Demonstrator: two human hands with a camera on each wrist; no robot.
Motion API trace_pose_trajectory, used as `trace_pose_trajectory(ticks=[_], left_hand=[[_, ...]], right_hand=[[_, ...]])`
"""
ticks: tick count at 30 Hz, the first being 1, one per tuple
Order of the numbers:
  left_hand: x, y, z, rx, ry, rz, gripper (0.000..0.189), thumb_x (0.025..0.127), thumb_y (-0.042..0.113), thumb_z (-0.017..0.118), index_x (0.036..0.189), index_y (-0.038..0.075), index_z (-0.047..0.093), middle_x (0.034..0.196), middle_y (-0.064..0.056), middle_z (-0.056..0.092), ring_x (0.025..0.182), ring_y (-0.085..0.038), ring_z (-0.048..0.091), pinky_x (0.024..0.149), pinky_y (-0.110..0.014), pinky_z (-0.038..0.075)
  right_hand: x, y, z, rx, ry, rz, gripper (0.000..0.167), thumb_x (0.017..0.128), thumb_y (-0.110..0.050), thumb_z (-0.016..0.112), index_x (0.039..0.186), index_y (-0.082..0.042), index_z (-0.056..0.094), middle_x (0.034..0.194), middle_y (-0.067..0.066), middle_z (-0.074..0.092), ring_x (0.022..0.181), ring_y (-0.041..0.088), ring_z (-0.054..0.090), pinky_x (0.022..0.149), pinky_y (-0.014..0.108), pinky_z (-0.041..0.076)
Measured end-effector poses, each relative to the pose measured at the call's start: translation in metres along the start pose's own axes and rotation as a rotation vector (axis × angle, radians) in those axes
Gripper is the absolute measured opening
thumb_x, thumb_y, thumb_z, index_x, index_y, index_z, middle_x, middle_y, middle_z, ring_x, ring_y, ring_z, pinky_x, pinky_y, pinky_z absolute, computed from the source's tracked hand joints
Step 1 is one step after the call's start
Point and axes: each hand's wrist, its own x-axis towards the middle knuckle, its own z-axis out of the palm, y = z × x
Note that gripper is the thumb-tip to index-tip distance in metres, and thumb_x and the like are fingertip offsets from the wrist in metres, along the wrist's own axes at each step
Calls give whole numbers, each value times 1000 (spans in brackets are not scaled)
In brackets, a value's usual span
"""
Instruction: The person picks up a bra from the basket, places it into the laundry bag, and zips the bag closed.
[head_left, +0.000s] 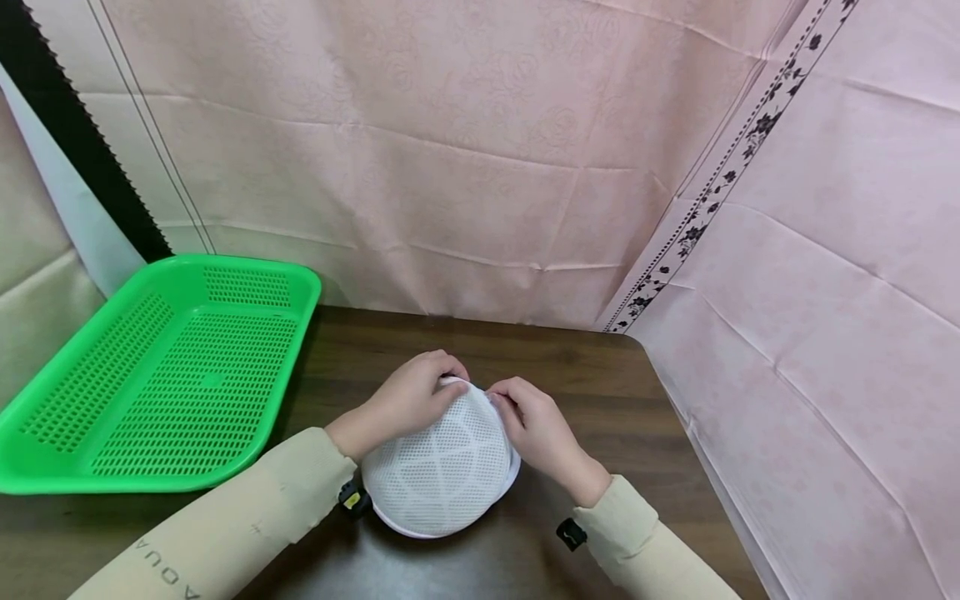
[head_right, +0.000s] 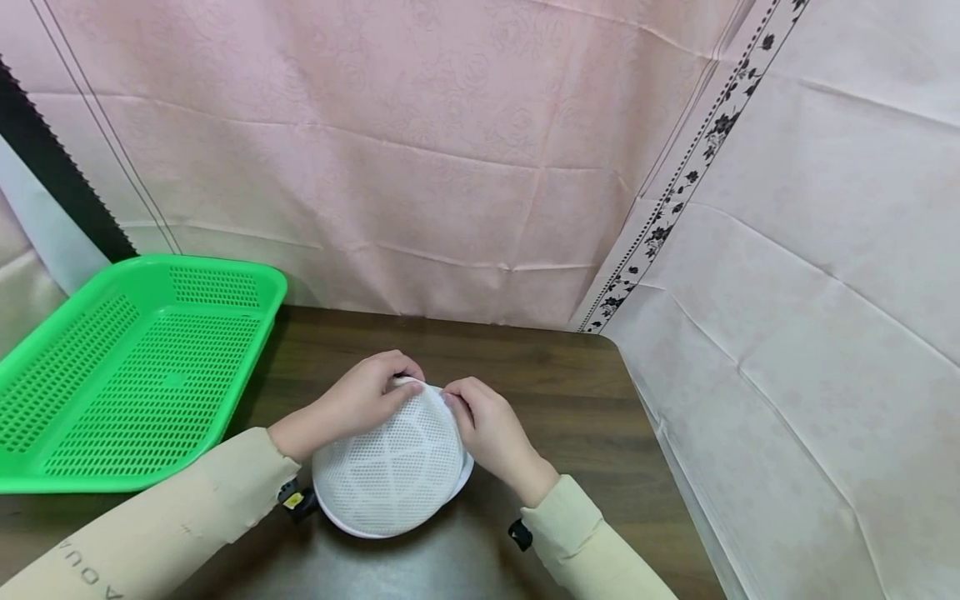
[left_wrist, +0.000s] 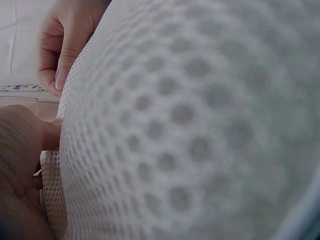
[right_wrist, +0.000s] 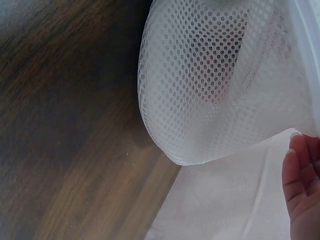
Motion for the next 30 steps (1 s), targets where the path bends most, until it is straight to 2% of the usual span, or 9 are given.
trace_pose_trajectory(ticks=[11, 22, 30], left_hand=[[-2, -4, -5, -45, 45, 24, 5, 93, 20, 66, 93, 16, 68, 91, 7, 60, 86, -12, 57, 80, -33, 47], [-2, -10, -9, -83, 50, -37, 5, 94, 22, 65, 95, 18, 67, 95, 6, 60, 86, -14, 57, 79, -33, 48], [-2, -12, -8, -95, 38, -49, 6, 94, 25, 64, 95, 19, 67, 96, 7, 59, 86, -14, 57, 79, -32, 48]], right_hand=[[-1, 3, 4, -50, 42, -10, 5, 95, -10, 61, 98, -12, 64, 92, -6, 63, 83, 6, 58, 74, 26, 51], [-3, 2, -1, -46, 43, 13, 5, 95, -10, 62, 99, -11, 65, 94, -3, 64, 84, 8, 59, 75, 28, 52], [-5, 3, -2, -49, 57, -6, 4, 95, -8, 62, 98, -9, 64, 93, 1, 66, 83, 10, 59, 74, 30, 52]])
